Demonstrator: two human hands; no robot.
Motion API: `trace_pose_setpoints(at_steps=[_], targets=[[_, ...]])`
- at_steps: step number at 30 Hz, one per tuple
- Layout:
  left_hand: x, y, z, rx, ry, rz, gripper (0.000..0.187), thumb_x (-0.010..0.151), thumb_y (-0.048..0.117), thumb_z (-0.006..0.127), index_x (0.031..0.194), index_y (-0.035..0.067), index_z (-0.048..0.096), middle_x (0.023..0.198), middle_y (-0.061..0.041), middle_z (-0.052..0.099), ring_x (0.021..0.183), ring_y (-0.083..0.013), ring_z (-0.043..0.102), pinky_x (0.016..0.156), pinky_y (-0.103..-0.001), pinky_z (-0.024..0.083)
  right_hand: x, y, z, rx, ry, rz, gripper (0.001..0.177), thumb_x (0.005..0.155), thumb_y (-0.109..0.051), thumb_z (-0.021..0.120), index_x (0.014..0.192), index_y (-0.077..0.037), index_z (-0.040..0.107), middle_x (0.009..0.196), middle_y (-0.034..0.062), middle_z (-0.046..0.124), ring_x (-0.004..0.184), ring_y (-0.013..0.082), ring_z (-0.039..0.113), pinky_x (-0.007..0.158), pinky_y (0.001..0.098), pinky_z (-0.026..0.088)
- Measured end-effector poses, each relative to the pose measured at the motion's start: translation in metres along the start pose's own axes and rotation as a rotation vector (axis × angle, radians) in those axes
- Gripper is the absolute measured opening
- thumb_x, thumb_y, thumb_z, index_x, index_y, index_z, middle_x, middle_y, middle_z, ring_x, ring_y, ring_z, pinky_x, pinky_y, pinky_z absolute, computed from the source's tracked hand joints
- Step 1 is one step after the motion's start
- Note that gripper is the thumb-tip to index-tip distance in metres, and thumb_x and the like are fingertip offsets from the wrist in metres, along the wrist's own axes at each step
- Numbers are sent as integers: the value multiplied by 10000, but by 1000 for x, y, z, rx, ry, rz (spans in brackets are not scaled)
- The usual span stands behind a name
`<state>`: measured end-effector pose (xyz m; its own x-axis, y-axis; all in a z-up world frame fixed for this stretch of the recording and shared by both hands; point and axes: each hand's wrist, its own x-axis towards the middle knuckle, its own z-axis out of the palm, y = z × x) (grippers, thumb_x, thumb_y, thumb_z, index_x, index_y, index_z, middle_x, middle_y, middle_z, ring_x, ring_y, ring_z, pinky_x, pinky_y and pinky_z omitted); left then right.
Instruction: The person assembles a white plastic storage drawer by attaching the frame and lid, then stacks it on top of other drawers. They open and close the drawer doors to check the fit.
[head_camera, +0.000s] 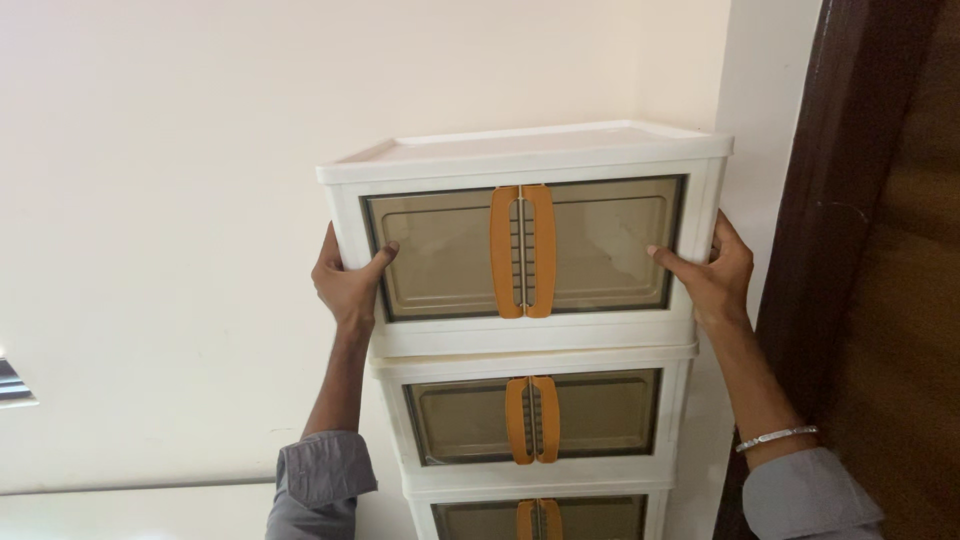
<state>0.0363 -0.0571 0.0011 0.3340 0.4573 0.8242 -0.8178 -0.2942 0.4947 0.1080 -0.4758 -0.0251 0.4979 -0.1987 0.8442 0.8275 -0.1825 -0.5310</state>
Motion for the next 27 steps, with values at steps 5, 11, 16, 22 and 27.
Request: trace_pose_setpoints(at_steps=[5,11,16,22,27], targets=[[0,2,0,81,26,-54,586,740,68,863,1296,37,680,1074,-57,772,960,-144,730,898,-299,589,-2,0,0,-17,-16,25,641,801,-45,842,1381,-5,571,1102,130,710,963,220,739,817,346,657],[-2,-1,-4,-22,-24,1,587,765,69,864,1312,23,658,1112,-57,757,1004,-138,712,921,-300,581,0,-1,1,18,-13,11,642,809,-37,844,1385,0,563,1127,130,699,994,219,737,838,350,662],[-3,-8,-5,2,-20,12,577,761,70,868,1297,8,665,1112,-71,756,1008,-146,712,924,-307,582,-3,-1,2,-29,-6,10,649,819,-25,841,1400,2,553,1139,137,690,1011,229,733,840,360,611],[-2,-14,-6,12,-13,18,594,763,75,865,1314,-5,657,1115,-80,761,998,-156,722,927,-312,588,-4,-2,3,-34,-8,-37,668,821,-16,839,1419,9,542,1161,144,693,1028,242,735,856,368,626],[-2,-18,-7,2,-23,31,570,781,69,865,1301,-28,654,1114,-91,756,995,-159,718,921,-311,590,-4,2,3,-12,-22,-62,636,840,-53,842,1402,11,552,1144,147,693,1020,243,742,849,375,617]])
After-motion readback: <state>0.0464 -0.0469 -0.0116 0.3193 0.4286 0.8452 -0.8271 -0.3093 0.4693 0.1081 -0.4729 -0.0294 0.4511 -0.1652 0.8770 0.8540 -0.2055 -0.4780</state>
